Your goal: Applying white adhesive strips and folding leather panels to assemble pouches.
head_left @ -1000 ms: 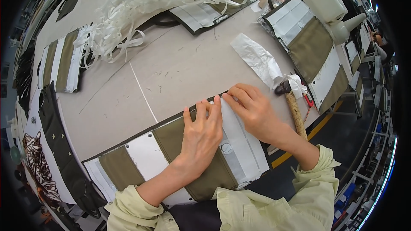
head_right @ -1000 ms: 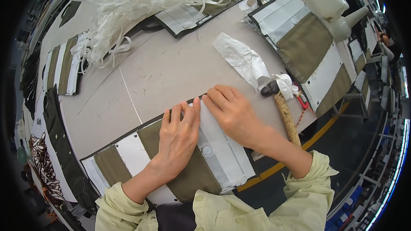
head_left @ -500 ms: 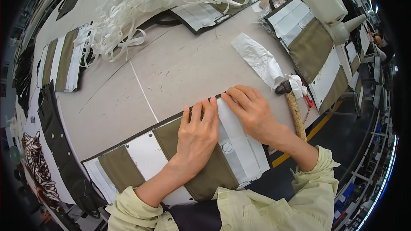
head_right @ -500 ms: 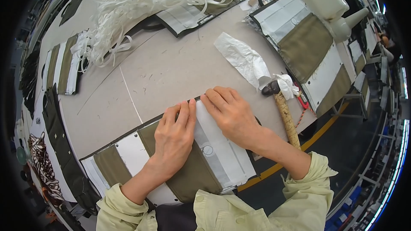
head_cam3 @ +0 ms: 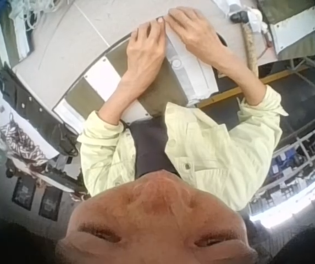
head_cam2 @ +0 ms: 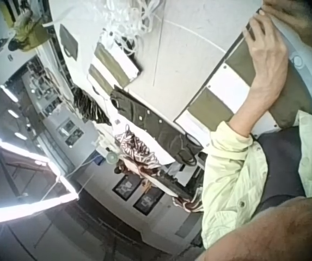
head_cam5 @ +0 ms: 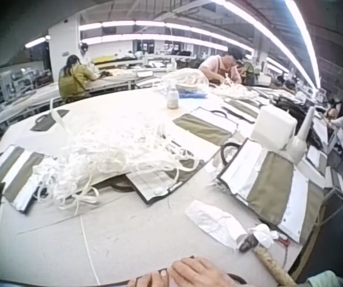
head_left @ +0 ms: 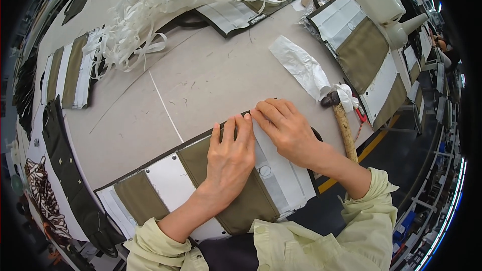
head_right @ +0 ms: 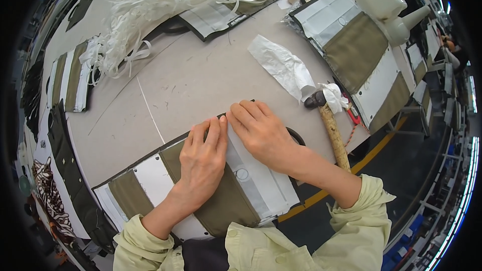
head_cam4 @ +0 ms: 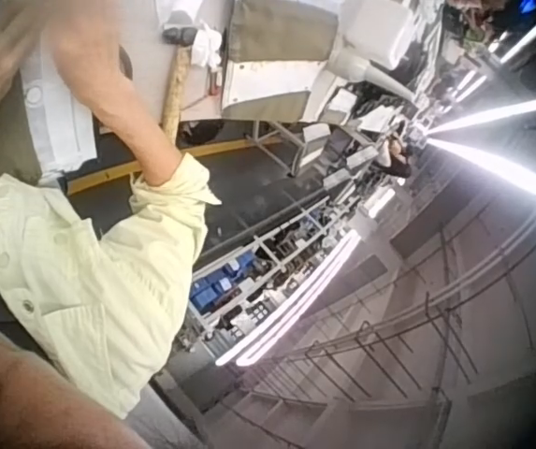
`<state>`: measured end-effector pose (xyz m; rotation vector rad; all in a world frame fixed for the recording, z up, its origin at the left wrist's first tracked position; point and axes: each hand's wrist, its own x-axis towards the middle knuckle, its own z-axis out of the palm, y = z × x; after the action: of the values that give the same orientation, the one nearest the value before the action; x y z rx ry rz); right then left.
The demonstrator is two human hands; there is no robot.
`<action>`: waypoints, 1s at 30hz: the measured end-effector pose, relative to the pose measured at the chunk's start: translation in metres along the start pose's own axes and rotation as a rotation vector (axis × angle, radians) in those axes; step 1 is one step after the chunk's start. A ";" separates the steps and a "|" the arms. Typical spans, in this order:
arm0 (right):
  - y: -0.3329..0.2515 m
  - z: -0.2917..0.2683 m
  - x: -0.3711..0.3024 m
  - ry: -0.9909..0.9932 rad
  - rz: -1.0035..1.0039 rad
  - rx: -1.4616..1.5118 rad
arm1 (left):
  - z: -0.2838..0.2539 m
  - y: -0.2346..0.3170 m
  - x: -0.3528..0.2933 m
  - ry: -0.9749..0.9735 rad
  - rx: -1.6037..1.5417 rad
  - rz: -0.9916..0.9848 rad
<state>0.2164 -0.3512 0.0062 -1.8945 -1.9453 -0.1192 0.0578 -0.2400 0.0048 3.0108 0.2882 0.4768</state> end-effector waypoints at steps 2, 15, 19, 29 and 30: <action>0.002 -0.002 -0.002 -0.012 -0.004 -0.025 | -0.001 -0.001 0.000 0.004 -0.001 0.005; -0.002 -0.005 -0.011 0.047 0.109 0.010 | 0.001 0.003 -0.004 -0.016 0.036 0.003; -0.006 -0.001 -0.008 0.052 0.111 0.041 | 0.004 0.005 -0.008 -0.032 0.071 0.025; -0.016 0.016 0.004 0.082 0.081 0.089 | -0.004 -0.009 -0.030 0.014 -0.091 0.038; -0.017 0.019 0.003 0.089 0.031 0.018 | -0.011 -0.012 -0.033 -0.004 -0.113 -0.002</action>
<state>0.1953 -0.3432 -0.0066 -1.8738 -1.8518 -0.1737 0.0210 -0.2338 0.0037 2.9014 0.2553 0.4709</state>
